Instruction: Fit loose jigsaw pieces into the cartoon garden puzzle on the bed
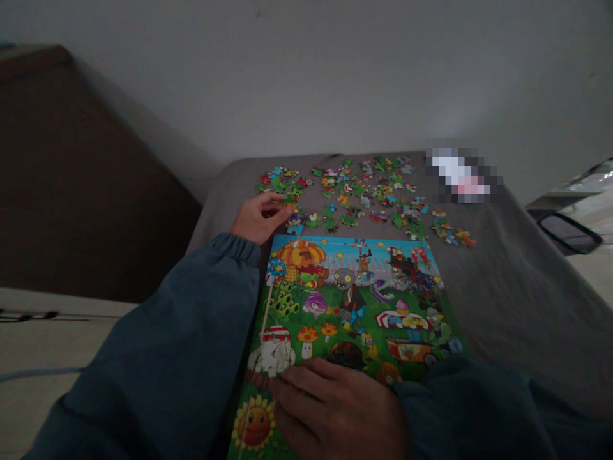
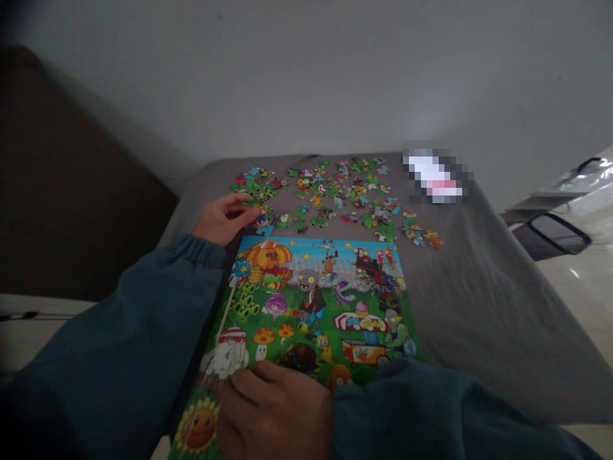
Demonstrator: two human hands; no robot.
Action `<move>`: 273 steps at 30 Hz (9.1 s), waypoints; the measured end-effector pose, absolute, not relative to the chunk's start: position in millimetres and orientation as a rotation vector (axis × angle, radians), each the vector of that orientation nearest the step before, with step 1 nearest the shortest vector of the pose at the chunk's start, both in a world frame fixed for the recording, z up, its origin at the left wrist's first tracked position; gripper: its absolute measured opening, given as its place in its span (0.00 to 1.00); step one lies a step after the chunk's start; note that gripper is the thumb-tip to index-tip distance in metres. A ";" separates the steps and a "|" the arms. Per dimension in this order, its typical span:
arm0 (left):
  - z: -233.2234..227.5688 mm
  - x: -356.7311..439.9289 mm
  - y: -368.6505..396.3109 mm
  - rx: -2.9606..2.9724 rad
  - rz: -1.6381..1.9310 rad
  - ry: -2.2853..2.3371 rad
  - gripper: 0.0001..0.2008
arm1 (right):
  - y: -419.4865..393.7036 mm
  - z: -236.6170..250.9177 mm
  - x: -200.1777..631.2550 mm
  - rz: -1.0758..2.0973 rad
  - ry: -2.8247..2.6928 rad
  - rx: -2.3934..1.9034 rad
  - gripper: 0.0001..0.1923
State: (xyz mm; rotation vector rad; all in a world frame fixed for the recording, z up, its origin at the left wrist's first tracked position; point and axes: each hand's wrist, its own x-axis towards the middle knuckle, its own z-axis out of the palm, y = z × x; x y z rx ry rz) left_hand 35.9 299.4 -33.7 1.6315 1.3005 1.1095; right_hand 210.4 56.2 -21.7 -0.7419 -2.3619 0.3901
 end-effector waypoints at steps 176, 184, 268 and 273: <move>-40.8 -3.5 346.2 1.213 1.669 1.294 0.11 | 153.8 20.9 216.8 1.205 -2.543 -1.173 0.09; -41.8 -4.2 348.1 1.216 1.671 1.288 0.12 | 152.4 14.1 216.0 1.070 -2.650 -1.151 0.06; 5.5 32.7 263.5 1.652 0.729 1.262 0.28 | 191.6 -0.6 356.7 0.386 -2.280 -1.060 0.11; 8.1 34.1 262.8 1.663 0.751 1.238 0.27 | 191.4 -0.6 356.7 0.404 -2.278 -1.072 0.12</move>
